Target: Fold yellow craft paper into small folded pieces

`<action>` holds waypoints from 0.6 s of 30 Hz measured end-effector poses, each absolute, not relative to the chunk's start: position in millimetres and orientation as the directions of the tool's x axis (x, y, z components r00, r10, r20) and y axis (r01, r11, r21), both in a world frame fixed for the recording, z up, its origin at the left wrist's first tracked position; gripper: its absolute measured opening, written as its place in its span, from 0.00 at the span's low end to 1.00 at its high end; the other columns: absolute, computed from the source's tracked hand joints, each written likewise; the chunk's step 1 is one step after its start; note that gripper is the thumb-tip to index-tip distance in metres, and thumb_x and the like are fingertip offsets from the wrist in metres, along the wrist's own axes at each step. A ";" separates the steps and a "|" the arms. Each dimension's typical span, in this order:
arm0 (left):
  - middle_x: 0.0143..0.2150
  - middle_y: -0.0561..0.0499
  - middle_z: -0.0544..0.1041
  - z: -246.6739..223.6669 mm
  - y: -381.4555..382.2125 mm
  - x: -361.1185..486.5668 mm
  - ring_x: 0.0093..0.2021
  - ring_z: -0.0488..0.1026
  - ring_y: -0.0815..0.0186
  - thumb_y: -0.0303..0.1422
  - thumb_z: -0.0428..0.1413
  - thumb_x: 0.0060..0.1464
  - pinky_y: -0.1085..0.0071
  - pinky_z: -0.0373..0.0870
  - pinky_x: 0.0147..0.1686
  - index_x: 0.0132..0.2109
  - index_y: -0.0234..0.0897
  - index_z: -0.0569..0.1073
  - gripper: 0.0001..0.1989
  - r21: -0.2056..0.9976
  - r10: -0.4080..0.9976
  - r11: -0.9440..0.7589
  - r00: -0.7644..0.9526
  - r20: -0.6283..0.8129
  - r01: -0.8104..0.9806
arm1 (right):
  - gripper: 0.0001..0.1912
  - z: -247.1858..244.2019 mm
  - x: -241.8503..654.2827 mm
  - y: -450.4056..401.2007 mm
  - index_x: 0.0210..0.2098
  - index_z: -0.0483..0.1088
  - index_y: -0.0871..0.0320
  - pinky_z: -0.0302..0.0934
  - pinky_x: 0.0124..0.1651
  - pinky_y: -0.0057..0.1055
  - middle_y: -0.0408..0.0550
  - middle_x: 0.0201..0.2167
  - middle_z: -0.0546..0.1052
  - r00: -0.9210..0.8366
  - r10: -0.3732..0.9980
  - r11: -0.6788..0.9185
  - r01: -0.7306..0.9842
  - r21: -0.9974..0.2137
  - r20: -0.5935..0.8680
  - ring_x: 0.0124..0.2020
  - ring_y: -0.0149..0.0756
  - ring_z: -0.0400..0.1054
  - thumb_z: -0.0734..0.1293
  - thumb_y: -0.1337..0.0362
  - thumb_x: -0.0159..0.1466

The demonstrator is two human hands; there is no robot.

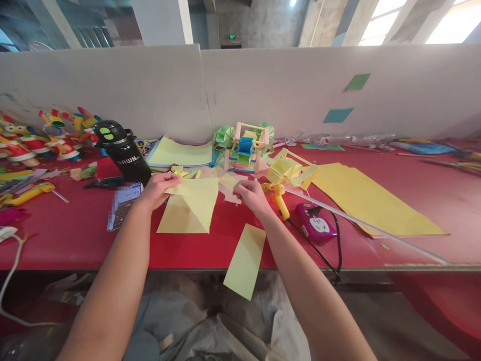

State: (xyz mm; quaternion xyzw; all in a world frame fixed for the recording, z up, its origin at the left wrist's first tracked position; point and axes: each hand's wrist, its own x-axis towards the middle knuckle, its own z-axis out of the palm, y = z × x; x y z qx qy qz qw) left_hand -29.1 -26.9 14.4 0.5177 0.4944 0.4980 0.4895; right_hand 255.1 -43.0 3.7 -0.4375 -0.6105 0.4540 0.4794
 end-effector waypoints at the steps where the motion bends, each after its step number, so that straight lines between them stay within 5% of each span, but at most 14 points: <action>1: 0.26 0.52 0.71 14.7 -27.4 -27.1 0.25 0.67 0.69 0.39 0.67 0.38 0.73 0.59 0.24 0.31 0.33 0.76 0.15 0.999 0.999 -0.037 0.023 0.037 0.020 | 0.11 3.5 253.4 -43.6 0.22 0.68 0.58 0.51 0.26 0.29 0.43 0.21 0.68 -0.123 0.971 0.212 0.058 -0.976 0.204 0.23 0.29 0.58 0.65 0.60 0.57; 5: 0.28 0.52 0.74 13.4 -28.7 -11.5 0.29 0.68 0.68 0.40 0.64 0.43 0.71 0.62 0.29 0.31 0.35 0.77 0.12 0.974 0.987 -0.145 0.094 0.131 0.172 | 0.18 0.3 245.8 -44.5 0.32 0.73 0.57 0.56 0.28 0.29 0.45 0.27 0.71 -0.207 0.950 0.249 0.056 -0.967 0.232 0.27 0.32 0.63 0.65 0.48 0.61; 11: 0.34 0.49 0.78 4.5 -26.1 5.1 0.35 0.73 0.63 0.39 0.61 0.48 0.68 0.66 0.36 0.33 0.37 0.78 0.10 0.883 0.937 -0.296 0.290 0.194 0.364 | 0.15 -10.1 243.3 -41.4 0.31 0.76 0.58 0.57 0.33 0.31 0.47 0.29 0.76 -0.283 0.905 0.401 0.318 -0.859 0.317 0.31 0.36 0.66 0.66 0.53 0.62; 18: 0.33 0.48 0.78 2.3 -28.1 22.6 0.37 0.75 0.61 0.35 0.59 0.48 0.67 0.68 0.35 0.33 0.37 0.79 0.07 0.828 0.908 -0.364 0.362 0.212 0.427 | 0.11 -11.8 234.6 -48.6 0.34 0.77 0.56 0.59 0.37 0.33 0.47 0.32 0.80 -0.325 0.845 0.528 0.374 -0.763 0.426 0.32 0.37 0.69 0.64 0.58 0.62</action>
